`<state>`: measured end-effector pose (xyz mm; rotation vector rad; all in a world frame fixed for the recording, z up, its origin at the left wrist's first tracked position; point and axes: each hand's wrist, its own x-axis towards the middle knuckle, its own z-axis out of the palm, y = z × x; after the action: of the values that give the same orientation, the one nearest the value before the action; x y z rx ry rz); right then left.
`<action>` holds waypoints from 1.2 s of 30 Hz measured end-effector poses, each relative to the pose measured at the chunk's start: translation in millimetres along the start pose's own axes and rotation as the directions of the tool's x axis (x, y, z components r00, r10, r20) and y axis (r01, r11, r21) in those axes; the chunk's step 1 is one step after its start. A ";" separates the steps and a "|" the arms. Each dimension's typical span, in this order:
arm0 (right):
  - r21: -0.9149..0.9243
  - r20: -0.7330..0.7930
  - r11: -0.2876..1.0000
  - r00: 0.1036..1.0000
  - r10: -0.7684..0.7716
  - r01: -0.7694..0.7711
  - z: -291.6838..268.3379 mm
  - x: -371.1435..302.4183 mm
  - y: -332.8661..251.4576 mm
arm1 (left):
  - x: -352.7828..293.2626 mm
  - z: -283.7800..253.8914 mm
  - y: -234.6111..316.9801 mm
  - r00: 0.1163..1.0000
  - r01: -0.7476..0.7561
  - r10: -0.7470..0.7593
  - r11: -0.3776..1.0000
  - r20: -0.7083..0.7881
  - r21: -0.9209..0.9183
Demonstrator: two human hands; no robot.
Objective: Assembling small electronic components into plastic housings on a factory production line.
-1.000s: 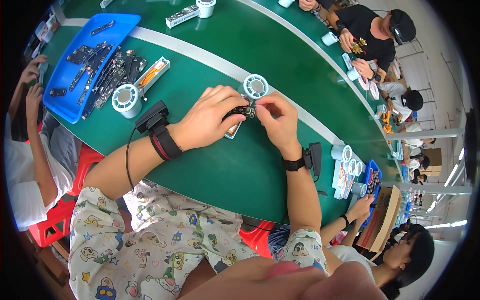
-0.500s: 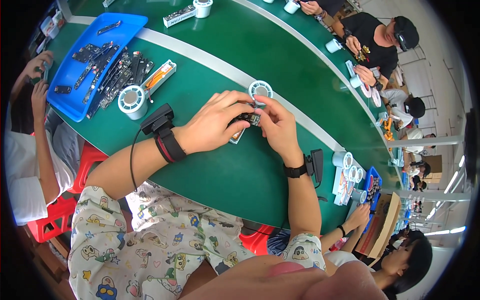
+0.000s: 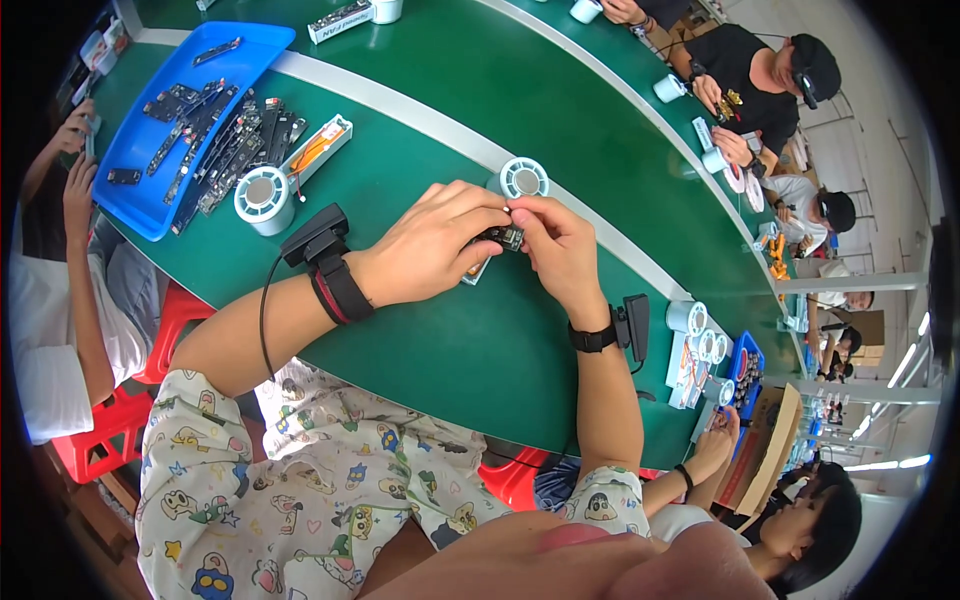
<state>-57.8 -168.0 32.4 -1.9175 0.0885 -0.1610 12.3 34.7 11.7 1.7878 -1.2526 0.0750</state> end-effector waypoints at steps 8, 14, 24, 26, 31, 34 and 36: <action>-0.045 0.009 0.993 0.994 -0.111 0.112 -3.2 1.6 5.5 | 0.9 -2.1 2.6 1.000 -0.018 0.018 1.000 -0.026 0.011; -0.080 0.044 0.994 0.997 -0.067 0.070 -7.2 0.8 -2.4 | 0.6 0.1 0.4 0.999 -0.035 0.036 0.999 -0.027 0.025; -0.072 0.058 0.992 0.993 0.104 -0.099 -4.9 0.1 -13.2 | 0.6 0.4 2.1 0.999 -0.021 0.022 0.999 -0.040 0.047; -0.075 0.076 0.986 0.985 0.156 -0.150 -8.4 0.5 -13.6 | 0.8 0.0 1.9 0.999 -0.022 0.024 0.999 -0.048 0.050; 0.047 0.079 0.982 0.981 0.177 -0.181 -8.0 0.4 -6.6 | -0.1 -1.7 0.4 0.999 -0.017 0.019 0.999 -0.045 0.049; 0.125 0.111 0.976 0.980 0.167 -0.180 -11.2 1.3 2.8 | 0.9 -2.4 0.3 0.999 0.000 0.001 0.999 -0.038 0.040; 0.164 0.130 0.970 0.978 0.160 -0.181 -12.8 2.4 6.8 | 1.5 -3.4 -0.3 0.999 0.018 -0.018 1.000 -0.036 0.024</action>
<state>-57.3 -182.6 30.5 -1.7306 0.1558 0.0576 14.7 36.0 14.3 1.8111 -1.2148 0.1123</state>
